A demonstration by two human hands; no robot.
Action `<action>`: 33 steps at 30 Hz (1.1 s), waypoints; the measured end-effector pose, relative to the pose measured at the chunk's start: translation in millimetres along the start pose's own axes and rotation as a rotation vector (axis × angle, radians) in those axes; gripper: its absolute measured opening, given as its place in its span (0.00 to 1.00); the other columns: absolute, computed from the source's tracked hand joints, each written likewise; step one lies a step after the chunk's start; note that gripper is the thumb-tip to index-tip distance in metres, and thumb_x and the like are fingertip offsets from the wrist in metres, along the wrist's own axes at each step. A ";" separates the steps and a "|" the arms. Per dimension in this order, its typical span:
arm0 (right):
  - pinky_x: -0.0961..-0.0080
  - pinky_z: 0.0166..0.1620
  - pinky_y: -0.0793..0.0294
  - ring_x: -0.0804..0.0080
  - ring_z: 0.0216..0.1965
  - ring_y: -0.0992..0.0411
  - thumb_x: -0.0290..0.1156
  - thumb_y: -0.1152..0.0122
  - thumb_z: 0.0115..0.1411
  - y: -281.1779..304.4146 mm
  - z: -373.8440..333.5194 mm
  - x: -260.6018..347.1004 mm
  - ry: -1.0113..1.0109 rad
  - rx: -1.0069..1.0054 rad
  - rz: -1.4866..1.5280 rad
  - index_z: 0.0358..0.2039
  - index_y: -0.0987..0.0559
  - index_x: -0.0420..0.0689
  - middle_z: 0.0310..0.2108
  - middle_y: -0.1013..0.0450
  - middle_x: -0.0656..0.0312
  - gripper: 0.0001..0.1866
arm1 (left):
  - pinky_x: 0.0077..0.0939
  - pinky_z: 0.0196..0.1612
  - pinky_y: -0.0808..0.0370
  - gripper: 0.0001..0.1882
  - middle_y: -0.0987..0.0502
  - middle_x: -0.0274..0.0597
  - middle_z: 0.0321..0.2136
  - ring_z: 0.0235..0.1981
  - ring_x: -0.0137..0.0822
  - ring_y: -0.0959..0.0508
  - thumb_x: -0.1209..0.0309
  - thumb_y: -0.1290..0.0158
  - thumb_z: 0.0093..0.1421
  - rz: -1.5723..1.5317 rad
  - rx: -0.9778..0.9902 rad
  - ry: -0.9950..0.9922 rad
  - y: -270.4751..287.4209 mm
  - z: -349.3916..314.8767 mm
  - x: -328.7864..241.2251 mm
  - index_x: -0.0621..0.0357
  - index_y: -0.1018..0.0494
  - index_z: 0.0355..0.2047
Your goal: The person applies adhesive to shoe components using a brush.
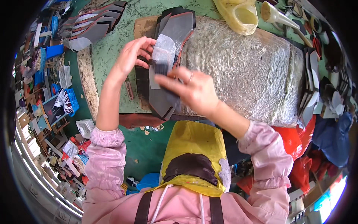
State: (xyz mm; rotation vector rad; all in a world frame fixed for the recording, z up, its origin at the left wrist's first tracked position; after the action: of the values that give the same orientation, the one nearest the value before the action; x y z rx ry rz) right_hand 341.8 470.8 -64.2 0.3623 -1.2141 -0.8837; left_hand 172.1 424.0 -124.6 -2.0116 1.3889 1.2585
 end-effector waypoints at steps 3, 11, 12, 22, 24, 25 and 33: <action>0.73 0.28 0.27 0.69 0.25 0.28 0.24 0.43 0.39 -14.2 -23.4 15.0 0.053 0.176 0.092 0.46 0.22 0.54 0.32 0.28 0.66 0.29 | 0.21 0.26 0.28 0.19 0.28 0.33 0.29 0.27 0.25 0.29 0.55 0.54 0.63 0.145 0.069 -0.022 -7.1 5.6 -0.7 0.59 0.28 0.32; 0.78 0.25 0.34 0.71 0.20 0.35 0.18 0.43 0.53 29.3 -7.8 -38.4 -0.280 -0.136 0.294 0.45 0.22 0.48 0.27 0.33 0.60 0.18 | 0.38 0.63 0.43 0.37 0.43 0.51 0.62 0.62 0.47 0.40 0.51 0.67 0.59 -0.883 0.002 -0.301 35.3 -60.5 5.6 0.65 0.46 0.62; 0.79 0.26 0.35 0.72 0.21 0.36 0.18 0.43 0.54 24.7 -12.7 -47.9 -0.399 -0.128 0.302 0.45 0.22 0.47 0.27 0.33 0.61 0.18 | 0.52 0.64 0.51 0.38 0.50 0.52 0.65 0.65 0.52 0.47 0.46 0.67 0.59 -1.009 0.073 -0.375 41.2 -63.3 4.0 0.49 0.54 0.66; 0.83 0.30 0.38 0.77 0.27 0.37 0.16 0.44 0.54 26.8 -11.6 -50.9 -0.424 -0.188 0.362 0.43 0.21 0.41 0.29 0.32 0.63 0.16 | 0.38 0.52 0.29 0.16 0.26 0.41 0.49 0.49 0.36 0.26 0.76 0.56 0.63 -1.054 -0.544 -0.530 212.0 -100.6 30.9 0.54 0.33 0.51; 0.83 0.31 0.37 0.76 0.28 0.36 0.15 0.44 0.54 22.4 -12.9 -55.9 -0.498 -0.182 0.353 0.43 0.21 0.40 0.29 0.31 0.62 0.15 | 0.35 0.53 0.28 0.16 0.24 0.41 0.45 0.47 0.35 0.25 0.82 0.55 0.60 -1.169 -0.627 -0.506 261.8 -91.3 48.3 0.54 0.31 0.48; 0.82 0.31 0.37 0.76 0.28 0.36 0.15 0.45 0.54 25.8 -11.3 -51.4 -0.433 -0.239 0.348 0.42 0.21 0.39 0.29 0.31 0.61 0.15 | 0.37 0.52 0.27 0.19 0.25 0.40 0.45 0.46 0.36 0.25 0.83 0.53 0.58 -1.118 -0.709 -0.492 288.5 -83.4 59.4 0.52 0.34 0.49; 0.88 0.22 0.45 0.88 0.19 0.43 0.21 0.47 0.60 69.9 -16.6 -94.5 -0.701 -0.348 0.634 0.43 0.23 0.40 0.26 0.34 0.69 0.11 | 0.33 0.33 0.26 0.06 0.28 0.37 0.23 0.25 0.34 0.27 0.80 0.47 0.53 -0.966 -0.765 -0.103 386.4 -35.0 141.2 0.53 0.30 0.27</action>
State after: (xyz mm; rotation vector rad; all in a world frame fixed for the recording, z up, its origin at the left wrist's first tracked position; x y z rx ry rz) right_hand 376.9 582.3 -84.8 -0.6436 -1.6378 -0.6476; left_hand -139.6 155.6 -160.7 -2.4923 -0.2658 1.4248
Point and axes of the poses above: each hand's wrist, its own z-axis towards the middle knuckle, its own y-axis out of the back of the hand, x = y × z, the point moved 9 cm from there along z, towards the middle knuckle
